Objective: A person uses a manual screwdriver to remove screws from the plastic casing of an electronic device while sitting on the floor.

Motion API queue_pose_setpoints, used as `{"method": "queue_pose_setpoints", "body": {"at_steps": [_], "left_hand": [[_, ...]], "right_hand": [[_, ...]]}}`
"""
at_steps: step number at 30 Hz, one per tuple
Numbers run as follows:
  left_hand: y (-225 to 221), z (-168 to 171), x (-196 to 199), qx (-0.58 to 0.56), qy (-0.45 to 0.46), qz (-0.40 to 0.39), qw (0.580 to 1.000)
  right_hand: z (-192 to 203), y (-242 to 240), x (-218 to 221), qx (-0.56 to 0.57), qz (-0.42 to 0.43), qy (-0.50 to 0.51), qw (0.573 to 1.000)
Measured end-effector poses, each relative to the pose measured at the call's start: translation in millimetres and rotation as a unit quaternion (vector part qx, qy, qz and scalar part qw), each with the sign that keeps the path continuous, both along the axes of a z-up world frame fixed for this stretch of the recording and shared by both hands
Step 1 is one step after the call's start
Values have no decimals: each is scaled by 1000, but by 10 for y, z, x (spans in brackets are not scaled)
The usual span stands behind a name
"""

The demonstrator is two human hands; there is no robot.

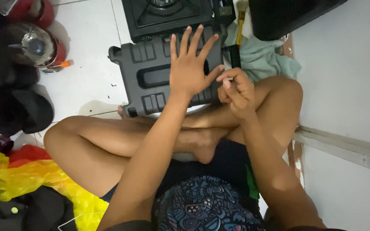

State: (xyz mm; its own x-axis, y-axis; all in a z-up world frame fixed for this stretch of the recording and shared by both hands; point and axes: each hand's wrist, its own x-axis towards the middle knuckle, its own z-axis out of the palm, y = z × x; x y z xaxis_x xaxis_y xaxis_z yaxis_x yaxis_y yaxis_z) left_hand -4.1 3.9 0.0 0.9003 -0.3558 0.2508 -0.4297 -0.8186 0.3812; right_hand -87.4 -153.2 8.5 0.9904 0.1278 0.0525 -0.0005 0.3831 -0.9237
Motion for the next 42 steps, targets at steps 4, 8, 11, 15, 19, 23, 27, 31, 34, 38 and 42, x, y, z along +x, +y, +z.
{"method": "queue_pose_setpoints", "body": {"at_steps": [4, 8, 11, 15, 19, 23, 27, 31, 34, 38, 42], "left_hand": [[-17, -26, 32, 13, 4, 2, 1000], [-54, -43, 78, -2, -2, 31, 1000], [-98, -41, 120, 0, -13, 46, 999], [-75, -117, 132, 30, 48, 22, 998], [-57, -97, 176, 30, 30, 15, 999], [-70, 4, 128, 14, 18, 29, 999], [-80, 56, 116, 2, -10, 44, 999], [-94, 31, 115, -26, -26, 43, 998], [-81, 47, 131, -26, -17, 36, 999], [-73, 29, 103, -25, -9, 35, 999], [-89, 31, 106, -31, -19, 38, 999]], "right_hand": [[-138, -2, -51, -15, -41, -28, 999], [-6, 225, -163, -173, -218, -3, 960], [83, 445, -234, -257, -300, -45, 918], [-326, 509, -268, -149, -306, -157, 927], [-430, 280, -192, -106, -229, -183, 950], [-348, 1, -110, -20, -45, -92, 995], [-63, -101, 51, 31, 53, 2, 998], [-128, -77, 48, -32, 11, 9, 999], [-151, 5, 20, -1, -82, -19, 996], [159, 169, -151, -225, -257, -33, 939], [297, 287, -227, -252, -307, -42, 917]]}}
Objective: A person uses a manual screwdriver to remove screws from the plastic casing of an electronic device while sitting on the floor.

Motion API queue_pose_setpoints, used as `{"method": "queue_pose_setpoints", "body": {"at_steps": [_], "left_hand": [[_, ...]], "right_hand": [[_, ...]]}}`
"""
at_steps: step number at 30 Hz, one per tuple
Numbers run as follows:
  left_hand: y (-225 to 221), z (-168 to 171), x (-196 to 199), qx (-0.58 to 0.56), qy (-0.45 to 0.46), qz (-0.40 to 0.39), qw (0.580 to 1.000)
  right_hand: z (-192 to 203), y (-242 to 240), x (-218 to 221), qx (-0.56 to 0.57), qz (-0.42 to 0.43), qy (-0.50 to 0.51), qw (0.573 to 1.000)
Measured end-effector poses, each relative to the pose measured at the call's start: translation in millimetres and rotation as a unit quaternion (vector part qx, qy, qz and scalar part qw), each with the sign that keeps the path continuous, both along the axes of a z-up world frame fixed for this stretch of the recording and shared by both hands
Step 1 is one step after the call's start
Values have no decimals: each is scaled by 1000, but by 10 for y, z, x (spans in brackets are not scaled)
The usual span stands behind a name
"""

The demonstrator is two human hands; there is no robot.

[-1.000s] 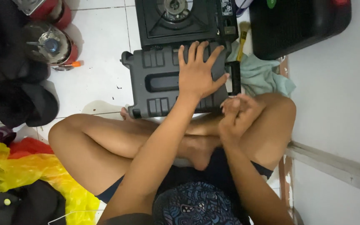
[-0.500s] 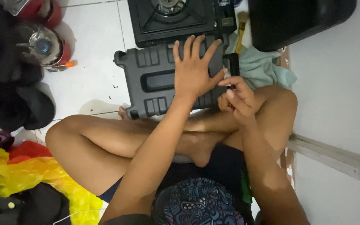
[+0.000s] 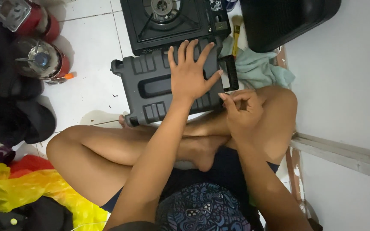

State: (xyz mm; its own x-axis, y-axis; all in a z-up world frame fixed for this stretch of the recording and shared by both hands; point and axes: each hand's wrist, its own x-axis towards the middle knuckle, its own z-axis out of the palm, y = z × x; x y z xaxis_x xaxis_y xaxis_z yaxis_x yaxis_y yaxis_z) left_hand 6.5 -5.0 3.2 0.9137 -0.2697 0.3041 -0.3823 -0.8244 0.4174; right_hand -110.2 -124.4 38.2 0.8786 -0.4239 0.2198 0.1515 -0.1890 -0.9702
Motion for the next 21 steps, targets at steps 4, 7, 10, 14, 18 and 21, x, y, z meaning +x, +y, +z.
{"method": "queue_pose_setpoints", "body": {"at_steps": [4, 7, 10, 14, 18, 21], "left_hand": [[10, -15, -19, 6, 4, 0, 1000], [7, 15, -36, 25, 6, 2, 1000], [29, -16, -49, -6, -5, 4, 1000], [31, 5, -55, 2, -2, -5, 1000], [24, 34, -33, -6, 18, -7, 1000], [37, -157, 30, 29, 53, -29, 998]], "right_hand": [[-200, 152, -43, 36, -44, 41, 998], [-432, 156, -20, 10, -17, -5, 1000], [-538, 93, 59, 88, 15, -32, 995], [-584, -190, 75, 130, 136, 44, 981], [-316, -316, 212, 104, 265, 107, 953], [-539, -308, 340, 145, 275, -6, 951]]}}
